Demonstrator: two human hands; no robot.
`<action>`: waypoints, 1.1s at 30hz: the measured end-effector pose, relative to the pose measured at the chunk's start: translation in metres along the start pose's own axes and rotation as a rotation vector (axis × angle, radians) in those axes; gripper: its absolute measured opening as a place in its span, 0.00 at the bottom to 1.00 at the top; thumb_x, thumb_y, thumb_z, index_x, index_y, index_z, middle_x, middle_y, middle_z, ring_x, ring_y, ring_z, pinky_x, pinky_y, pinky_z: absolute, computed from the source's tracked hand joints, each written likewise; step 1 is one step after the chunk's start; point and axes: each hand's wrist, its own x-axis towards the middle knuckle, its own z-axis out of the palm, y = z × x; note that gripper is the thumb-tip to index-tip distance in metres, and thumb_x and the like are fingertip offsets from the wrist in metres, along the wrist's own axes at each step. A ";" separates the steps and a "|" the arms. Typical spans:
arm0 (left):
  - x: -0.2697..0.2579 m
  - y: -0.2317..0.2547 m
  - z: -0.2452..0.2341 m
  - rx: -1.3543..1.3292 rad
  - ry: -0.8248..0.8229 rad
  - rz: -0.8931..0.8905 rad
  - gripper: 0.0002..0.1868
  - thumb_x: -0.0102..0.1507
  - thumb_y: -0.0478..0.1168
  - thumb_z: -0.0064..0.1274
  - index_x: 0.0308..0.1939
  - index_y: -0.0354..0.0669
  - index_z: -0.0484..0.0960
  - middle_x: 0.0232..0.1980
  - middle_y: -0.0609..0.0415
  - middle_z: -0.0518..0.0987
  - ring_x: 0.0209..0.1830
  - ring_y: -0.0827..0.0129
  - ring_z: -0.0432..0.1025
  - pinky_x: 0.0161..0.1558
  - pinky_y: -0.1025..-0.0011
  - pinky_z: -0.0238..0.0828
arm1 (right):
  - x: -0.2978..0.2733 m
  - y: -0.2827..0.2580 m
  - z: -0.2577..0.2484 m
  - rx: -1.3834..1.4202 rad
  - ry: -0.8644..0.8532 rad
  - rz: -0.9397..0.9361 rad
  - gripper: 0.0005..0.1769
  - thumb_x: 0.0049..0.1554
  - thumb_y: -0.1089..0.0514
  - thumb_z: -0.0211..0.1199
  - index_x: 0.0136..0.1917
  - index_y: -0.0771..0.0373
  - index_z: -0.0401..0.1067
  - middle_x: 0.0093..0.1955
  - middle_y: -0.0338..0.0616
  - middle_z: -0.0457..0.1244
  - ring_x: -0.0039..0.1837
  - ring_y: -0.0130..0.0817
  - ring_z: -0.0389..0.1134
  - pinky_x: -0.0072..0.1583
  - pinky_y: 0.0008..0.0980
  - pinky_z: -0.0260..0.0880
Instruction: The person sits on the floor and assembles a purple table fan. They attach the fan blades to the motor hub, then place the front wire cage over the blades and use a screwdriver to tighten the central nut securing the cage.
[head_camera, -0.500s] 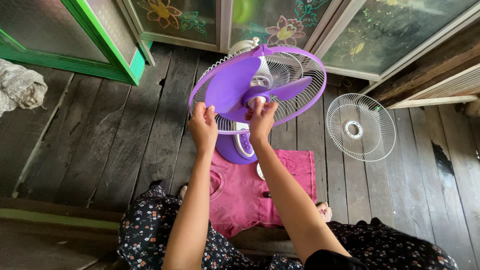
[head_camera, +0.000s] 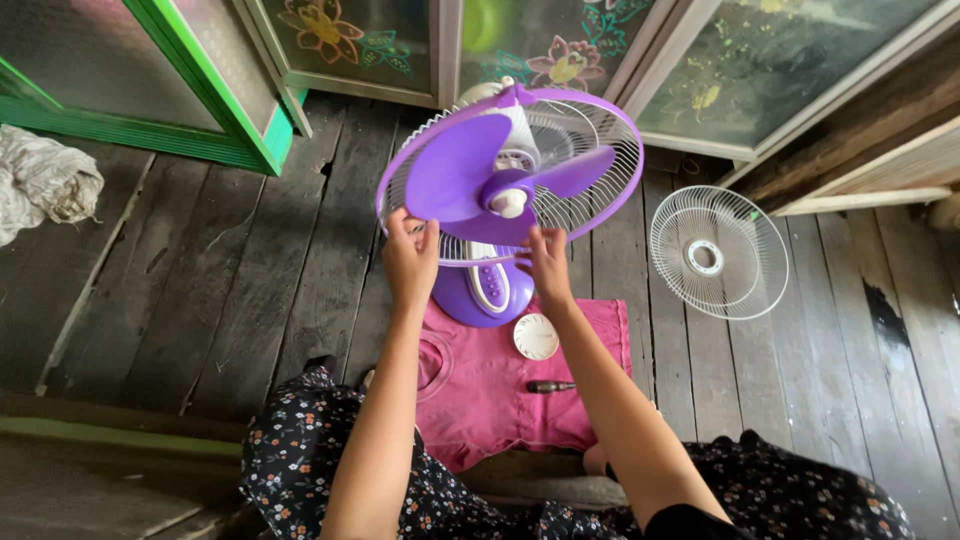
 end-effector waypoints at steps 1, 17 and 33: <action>-0.006 -0.006 0.002 0.009 -0.011 -0.028 0.21 0.64 0.38 0.59 0.57 0.35 0.71 0.44 0.47 0.83 0.38 0.61 0.81 0.39 0.63 0.78 | -0.004 0.013 -0.017 -0.023 0.001 0.013 0.21 0.66 0.48 0.55 0.62 0.63 0.55 0.51 0.49 0.65 0.49 0.35 0.70 0.49 0.33 0.75; -0.024 0.074 0.010 0.547 -0.225 0.612 0.24 0.63 0.28 0.53 0.64 0.37 0.72 0.69 0.43 0.69 0.69 0.48 0.66 0.68 0.53 0.67 | -0.057 0.116 -0.190 -0.390 0.056 0.228 0.11 0.60 0.63 0.59 0.56 0.66 0.68 0.48 0.49 0.68 0.45 0.34 0.70 0.47 0.32 0.73; -0.019 0.038 0.038 0.766 -0.459 0.060 0.11 0.65 0.37 0.49 0.50 0.46 0.81 0.57 0.53 0.79 0.62 0.55 0.69 0.64 0.48 0.67 | -0.075 0.101 -0.178 -0.339 -0.008 0.257 0.11 0.58 0.61 0.60 0.55 0.65 0.70 0.47 0.46 0.68 0.46 0.33 0.72 0.47 0.31 0.73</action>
